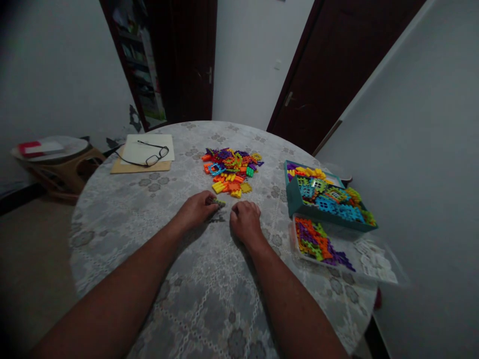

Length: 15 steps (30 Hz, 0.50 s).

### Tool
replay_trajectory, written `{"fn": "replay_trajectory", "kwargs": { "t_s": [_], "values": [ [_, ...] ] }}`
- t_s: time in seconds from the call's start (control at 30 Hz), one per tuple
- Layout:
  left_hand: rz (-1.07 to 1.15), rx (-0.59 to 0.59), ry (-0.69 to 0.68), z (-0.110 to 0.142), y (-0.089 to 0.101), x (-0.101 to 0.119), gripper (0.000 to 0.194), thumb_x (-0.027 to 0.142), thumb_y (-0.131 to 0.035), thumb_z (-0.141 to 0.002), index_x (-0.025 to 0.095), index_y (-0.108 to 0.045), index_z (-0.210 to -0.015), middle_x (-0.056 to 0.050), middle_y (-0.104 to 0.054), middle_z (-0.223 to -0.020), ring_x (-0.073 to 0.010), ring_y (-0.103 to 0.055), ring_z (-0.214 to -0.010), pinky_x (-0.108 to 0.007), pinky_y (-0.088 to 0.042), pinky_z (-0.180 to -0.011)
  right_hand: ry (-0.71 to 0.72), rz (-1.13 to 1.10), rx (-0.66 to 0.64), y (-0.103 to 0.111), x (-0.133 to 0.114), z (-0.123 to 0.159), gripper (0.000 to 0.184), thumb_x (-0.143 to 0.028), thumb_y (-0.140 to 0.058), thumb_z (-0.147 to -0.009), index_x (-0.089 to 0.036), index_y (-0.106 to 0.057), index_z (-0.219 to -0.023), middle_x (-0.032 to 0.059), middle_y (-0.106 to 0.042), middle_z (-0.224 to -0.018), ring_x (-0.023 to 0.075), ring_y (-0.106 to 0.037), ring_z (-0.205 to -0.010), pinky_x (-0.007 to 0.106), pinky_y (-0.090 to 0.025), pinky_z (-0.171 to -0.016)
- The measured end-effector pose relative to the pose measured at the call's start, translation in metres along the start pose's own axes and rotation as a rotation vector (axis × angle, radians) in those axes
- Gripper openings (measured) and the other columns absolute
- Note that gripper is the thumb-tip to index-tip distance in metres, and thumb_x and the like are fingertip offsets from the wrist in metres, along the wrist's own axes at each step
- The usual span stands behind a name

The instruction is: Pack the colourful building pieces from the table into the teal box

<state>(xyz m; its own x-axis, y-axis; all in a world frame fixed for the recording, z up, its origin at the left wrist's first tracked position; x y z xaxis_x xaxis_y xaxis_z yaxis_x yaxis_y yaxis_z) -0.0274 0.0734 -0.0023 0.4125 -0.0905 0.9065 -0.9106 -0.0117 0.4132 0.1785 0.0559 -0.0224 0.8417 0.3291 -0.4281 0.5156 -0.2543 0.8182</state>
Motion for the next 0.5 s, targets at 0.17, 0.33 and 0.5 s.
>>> {"fn": "replay_trajectory", "kwargs": {
  "t_s": [0.17,0.33,0.5],
  "values": [
    [-0.037,-0.042,-0.009,0.001,0.000,0.003,0.012,0.023,-0.081,-0.081,0.024,-0.074,-0.091,-0.004,-0.070,-0.076,-0.0230,-0.061,-0.075,-0.032,-0.041,-0.071,0.111,-0.034,0.042,0.006,-0.011,0.004,0.030,-0.018,-0.066,-0.092,-0.019,-0.072,-0.122,0.0143,-0.074,-0.122,0.0320,-0.063,-0.119,0.050,-0.044,-0.112],
    [0.011,-0.118,-0.039,-0.001,-0.003,-0.001,0.011,0.023,-0.076,-0.084,0.021,-0.076,-0.094,-0.007,-0.075,-0.085,-0.0221,-0.064,-0.078,-0.032,-0.045,-0.073,0.261,0.017,-0.060,0.008,-0.033,0.013,0.028,-0.031,-0.072,-0.096,-0.021,-0.072,-0.121,0.0144,-0.071,-0.122,0.0348,-0.059,-0.124,0.056,-0.040,-0.117],
    [0.013,-0.157,-0.033,-0.003,-0.003,-0.003,0.008,0.024,-0.073,-0.084,0.019,-0.078,-0.088,-0.007,-0.076,-0.082,-0.0215,-0.064,-0.076,-0.030,-0.045,-0.069,0.211,0.063,-0.125,0.002,-0.035,0.015,0.021,-0.037,-0.078,-0.096,-0.023,-0.072,-0.111,0.0128,-0.070,-0.118,0.0334,-0.058,-0.118,0.055,-0.042,-0.112]
  ]
}}
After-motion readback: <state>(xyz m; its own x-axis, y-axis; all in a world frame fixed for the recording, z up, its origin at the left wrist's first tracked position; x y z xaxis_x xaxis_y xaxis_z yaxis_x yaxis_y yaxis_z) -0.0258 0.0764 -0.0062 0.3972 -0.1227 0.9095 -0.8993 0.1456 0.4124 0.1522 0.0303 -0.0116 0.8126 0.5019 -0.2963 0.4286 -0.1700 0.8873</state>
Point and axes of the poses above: each hand's wrist, its own z-axis away from the middle knuckle, its own y-axis out of the back of the hand, x = y × z, the point moved 4 cm from there along -z, towards the middle knuckle
